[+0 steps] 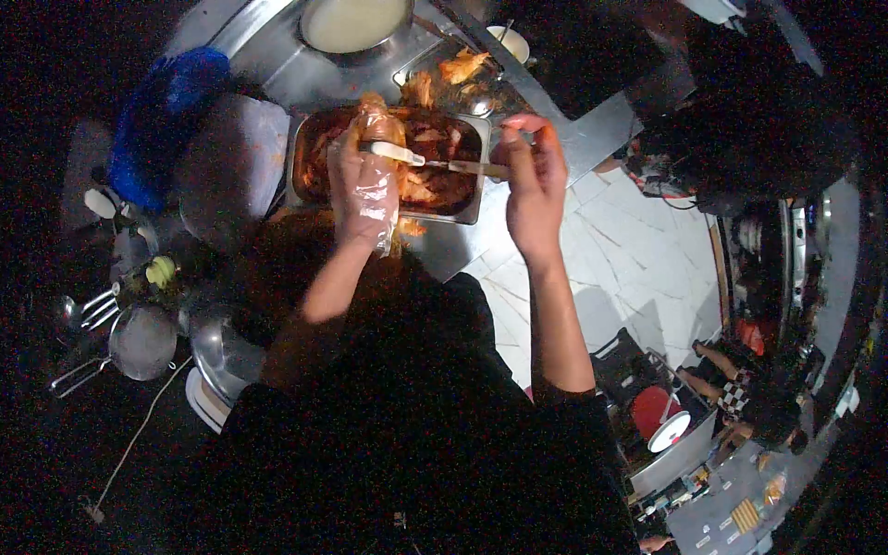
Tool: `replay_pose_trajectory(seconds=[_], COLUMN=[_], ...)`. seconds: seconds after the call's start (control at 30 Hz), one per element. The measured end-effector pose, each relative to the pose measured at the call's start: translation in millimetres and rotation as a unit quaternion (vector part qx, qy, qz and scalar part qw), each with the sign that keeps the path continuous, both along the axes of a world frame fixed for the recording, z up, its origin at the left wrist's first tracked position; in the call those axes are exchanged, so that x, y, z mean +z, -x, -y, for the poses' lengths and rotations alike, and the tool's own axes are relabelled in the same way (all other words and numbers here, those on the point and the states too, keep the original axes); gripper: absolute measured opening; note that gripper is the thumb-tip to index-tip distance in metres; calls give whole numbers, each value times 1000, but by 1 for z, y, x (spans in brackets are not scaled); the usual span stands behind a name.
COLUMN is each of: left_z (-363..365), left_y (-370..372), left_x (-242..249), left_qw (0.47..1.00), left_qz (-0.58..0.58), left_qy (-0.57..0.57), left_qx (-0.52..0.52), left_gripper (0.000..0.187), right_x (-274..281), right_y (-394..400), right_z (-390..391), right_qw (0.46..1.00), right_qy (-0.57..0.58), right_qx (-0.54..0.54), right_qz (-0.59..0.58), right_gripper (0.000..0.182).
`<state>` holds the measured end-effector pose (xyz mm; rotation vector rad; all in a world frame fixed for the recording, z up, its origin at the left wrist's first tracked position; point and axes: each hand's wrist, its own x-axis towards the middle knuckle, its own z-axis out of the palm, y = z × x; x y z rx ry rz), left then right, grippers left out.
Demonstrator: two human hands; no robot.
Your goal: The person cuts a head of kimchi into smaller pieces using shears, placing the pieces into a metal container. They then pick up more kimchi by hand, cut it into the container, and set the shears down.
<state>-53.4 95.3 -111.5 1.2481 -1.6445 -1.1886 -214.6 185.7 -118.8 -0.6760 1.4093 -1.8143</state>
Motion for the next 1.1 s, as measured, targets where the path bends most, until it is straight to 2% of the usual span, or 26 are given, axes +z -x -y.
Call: replay_pose_trajectory(seconds=[0.03,0.07,0.1,0.13,0.17,0.2,0.27,0.33,0.4,0.47,0.5,0.6,0.63,0.73,0.77,0.83,0.9,0.93,0.97,1.0,1.07,1.1], left_z=[-1,-1,-1,-9,-16,-14,-36,-54,-71,-74,-74,-77,-77,-70,-67,-57,-51,-49,-46,-46,-58,-63], left_y=[-2,0,1,2,3,2,5,-1,3,-4,-7,-21,-27,-55,-66,-91,-112,-129,-144,-152,-151,-150], left_x=[3,-10,-22,-13,-2,-7,-18,-31,-44,-40,-38,-36,-44,-23,-8,-20,-23,-37,-36,-35,-66,-84], left_qw=[999,994,977,960,935,893,881,872,877,887,888,902,901,922,936,948,975,986,989,966,965,959], left_qz=[43,-25,-87,-47,-9,-27,2,56,26,-1,-15,-6,2,-20,-47,-28,-24,27,34,42,-86,-150], left_qy=[20,107,195,274,353,435,434,417,419,363,336,296,305,258,202,223,175,100,-60,-220,-210,-203], left_qx=[-8,-13,-25,-38,-44,-114,-191,-251,-233,-287,-315,-314,-309,-288,-284,-225,-136,-129,-132,-131,-133,-129], left_gripper=[31,36,40,30,19,21,20,19,26,30,33,39,45,47,55,53,35,32,32,35,34,35], right_x=[3,12,18,22,14,8,-6,-27,-40,-45,-47,-50,-47,-24,-22,-19,-15,-10,-4,-1,-20,-24], right_y=[-10,-17,-20,-20,-21,-24,-27,-18,-18,-22,-24,-32,-36,-47,-49,-43,-44,-49,-53,-57,-68,-77], right_z=[-1,-5,-10,-17,-29,-42,-71,-93,-102,-102,-102,-96,-91,-72,-68,-62,-65,-67,-68,-68,-67,-65], right_qw=[998,977,936,874,879,915,955,952,951,944,941,934,936,947,959,958,940,925,905,879,903,900], right_qy=[-22,-90,-157,-221,-243,-247,-251,-232,-221,-209,-204,-186,-180,-159,-160,-161,-175,-210,-244,-278,-201,-201], right_qx=[-7,13,51,87,104,111,124,189,215,198,207,234,237,235,205,236,248,231,216,202,145,135], right_qz=[-63,-192,-312,-424,-396,-300,-95,-54,33,163,171,197,186,152,115,-32,-156,-215,-273,-330,-352,-363], right_gripper=[10,15,18,22,28,29,33,35,38,41,42,46,46,44,47,54,59,58,58,57,54,51])
